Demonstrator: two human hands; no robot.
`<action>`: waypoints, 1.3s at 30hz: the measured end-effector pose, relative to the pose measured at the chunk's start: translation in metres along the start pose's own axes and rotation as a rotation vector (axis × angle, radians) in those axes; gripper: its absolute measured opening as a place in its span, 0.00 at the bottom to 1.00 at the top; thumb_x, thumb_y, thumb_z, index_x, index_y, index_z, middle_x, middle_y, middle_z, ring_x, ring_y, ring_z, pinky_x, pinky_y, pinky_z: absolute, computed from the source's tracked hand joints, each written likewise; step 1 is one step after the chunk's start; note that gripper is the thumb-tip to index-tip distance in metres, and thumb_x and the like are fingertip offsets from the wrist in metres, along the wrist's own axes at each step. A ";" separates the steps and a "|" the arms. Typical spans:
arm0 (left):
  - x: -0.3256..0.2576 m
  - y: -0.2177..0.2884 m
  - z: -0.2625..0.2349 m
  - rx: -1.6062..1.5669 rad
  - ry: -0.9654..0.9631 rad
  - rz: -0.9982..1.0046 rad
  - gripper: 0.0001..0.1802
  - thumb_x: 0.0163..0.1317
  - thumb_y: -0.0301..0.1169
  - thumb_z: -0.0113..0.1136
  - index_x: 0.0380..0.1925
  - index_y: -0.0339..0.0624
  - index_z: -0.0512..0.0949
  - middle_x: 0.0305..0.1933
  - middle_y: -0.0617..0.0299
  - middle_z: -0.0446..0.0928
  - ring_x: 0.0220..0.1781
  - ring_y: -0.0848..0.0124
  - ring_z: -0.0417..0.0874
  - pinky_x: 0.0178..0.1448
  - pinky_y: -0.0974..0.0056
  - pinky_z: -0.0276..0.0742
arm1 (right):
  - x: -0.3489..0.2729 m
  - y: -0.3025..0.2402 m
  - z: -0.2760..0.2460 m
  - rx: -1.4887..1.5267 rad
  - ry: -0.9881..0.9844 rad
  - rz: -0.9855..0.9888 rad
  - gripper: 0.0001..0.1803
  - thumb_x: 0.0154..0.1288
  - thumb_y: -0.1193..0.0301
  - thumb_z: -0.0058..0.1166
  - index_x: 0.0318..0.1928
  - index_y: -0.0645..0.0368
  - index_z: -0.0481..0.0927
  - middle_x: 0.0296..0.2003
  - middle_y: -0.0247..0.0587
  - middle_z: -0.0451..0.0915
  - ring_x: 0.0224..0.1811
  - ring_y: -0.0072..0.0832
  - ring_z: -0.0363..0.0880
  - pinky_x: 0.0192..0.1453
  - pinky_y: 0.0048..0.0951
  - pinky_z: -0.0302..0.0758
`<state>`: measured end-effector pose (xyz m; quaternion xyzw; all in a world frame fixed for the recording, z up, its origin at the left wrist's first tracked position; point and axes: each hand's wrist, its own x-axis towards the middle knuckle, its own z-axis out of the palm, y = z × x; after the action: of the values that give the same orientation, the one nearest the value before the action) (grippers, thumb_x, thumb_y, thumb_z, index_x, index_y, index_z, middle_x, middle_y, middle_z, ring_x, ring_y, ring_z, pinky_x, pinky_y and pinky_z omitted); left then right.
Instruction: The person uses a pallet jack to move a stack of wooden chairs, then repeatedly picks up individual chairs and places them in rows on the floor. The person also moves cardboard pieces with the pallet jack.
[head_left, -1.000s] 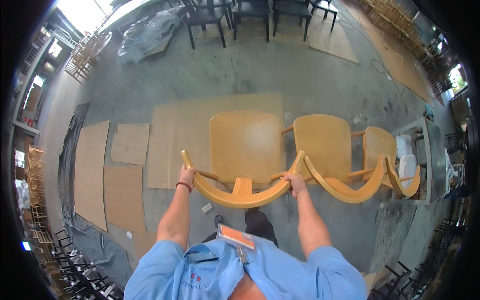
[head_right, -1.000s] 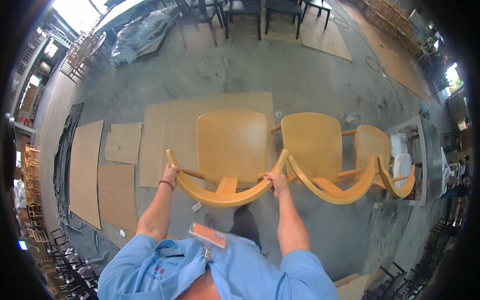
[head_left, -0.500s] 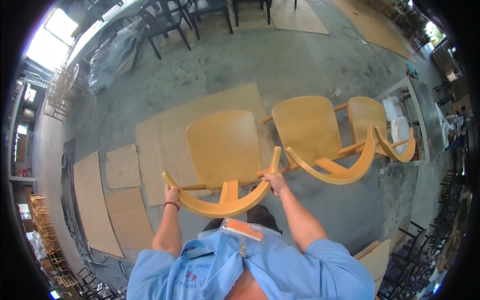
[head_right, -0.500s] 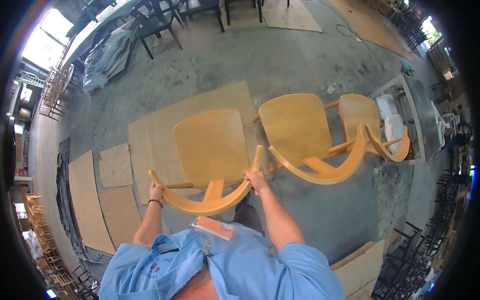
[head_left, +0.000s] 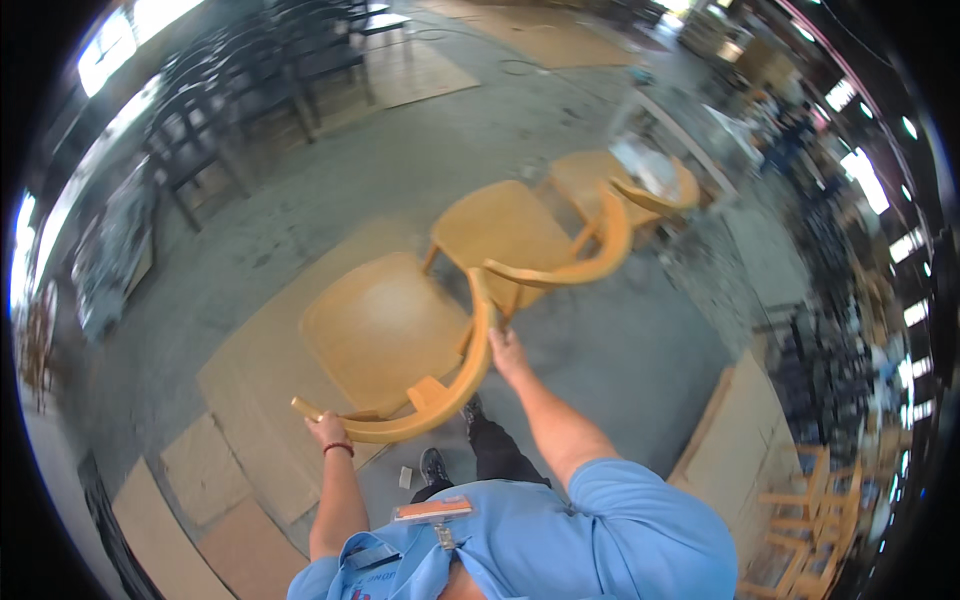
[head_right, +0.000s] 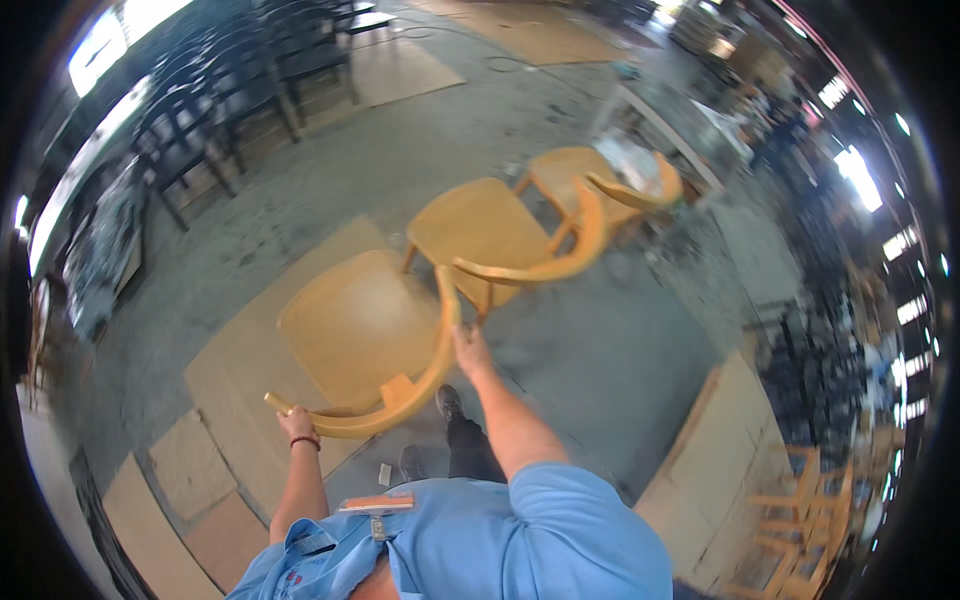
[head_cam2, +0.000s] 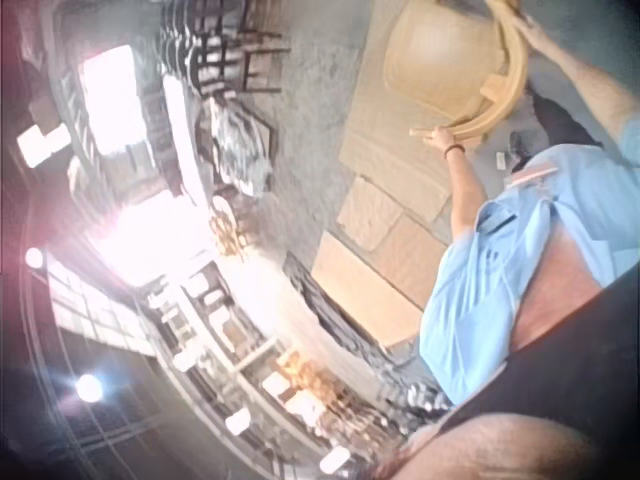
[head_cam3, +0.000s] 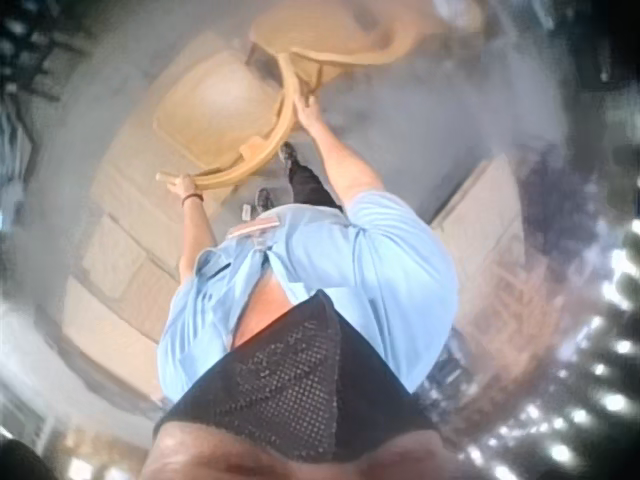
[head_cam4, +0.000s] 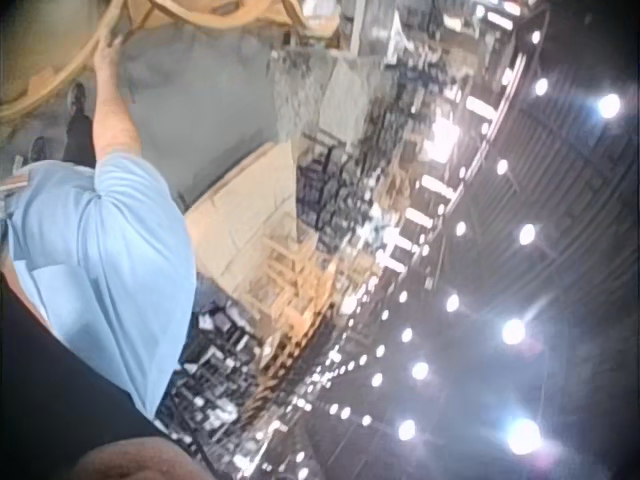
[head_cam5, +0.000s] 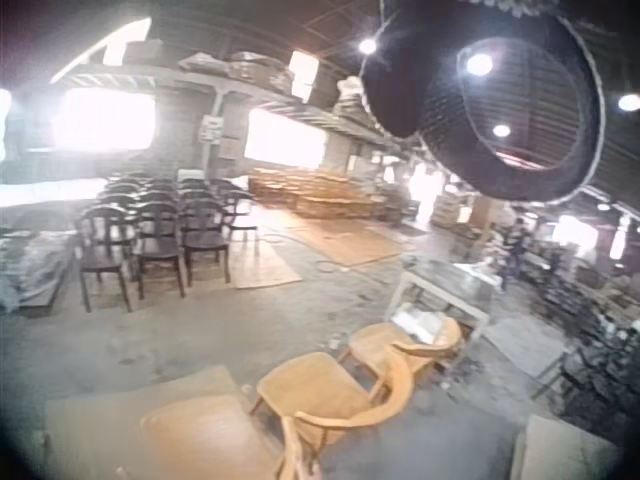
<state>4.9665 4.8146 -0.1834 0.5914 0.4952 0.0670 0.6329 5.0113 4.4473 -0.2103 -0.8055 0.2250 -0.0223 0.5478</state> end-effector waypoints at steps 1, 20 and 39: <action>0.003 0.002 -0.013 0.009 0.042 0.025 0.26 0.55 0.22 0.47 0.57 0.36 0.60 0.42 0.53 0.69 0.38 0.61 0.75 0.41 0.55 0.76 | -0.034 -0.005 0.008 -0.046 -0.071 0.043 0.32 0.69 0.49 0.42 0.56 0.67 0.71 0.51 0.58 0.77 0.57 0.44 0.73 0.60 0.39 0.67; -0.274 -0.160 -0.011 1.005 -0.900 0.010 0.26 0.62 0.46 0.51 0.52 0.39 0.73 0.44 0.55 0.77 0.42 0.62 0.81 0.40 0.59 0.78 | -0.644 0.301 -0.267 0.237 0.513 1.084 0.19 0.63 0.59 0.47 0.48 0.59 0.76 0.38 0.41 0.79 0.33 0.30 0.78 0.35 0.35 0.76; -0.771 -0.521 -0.010 2.319 -2.316 0.995 0.11 0.67 0.34 0.45 0.33 0.43 0.76 0.27 0.60 0.75 0.26 0.70 0.79 0.20 0.61 0.71 | -1.003 0.440 -0.467 1.022 1.456 0.853 0.10 0.66 0.66 0.45 0.39 0.58 0.75 0.27 0.34 0.73 0.22 0.21 0.67 0.19 0.25 0.62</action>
<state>4.3129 4.1528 -0.1839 -0.5281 0.6187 0.5553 0.1734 3.8302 4.2963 -0.2051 -0.1129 0.7420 -0.4079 0.5200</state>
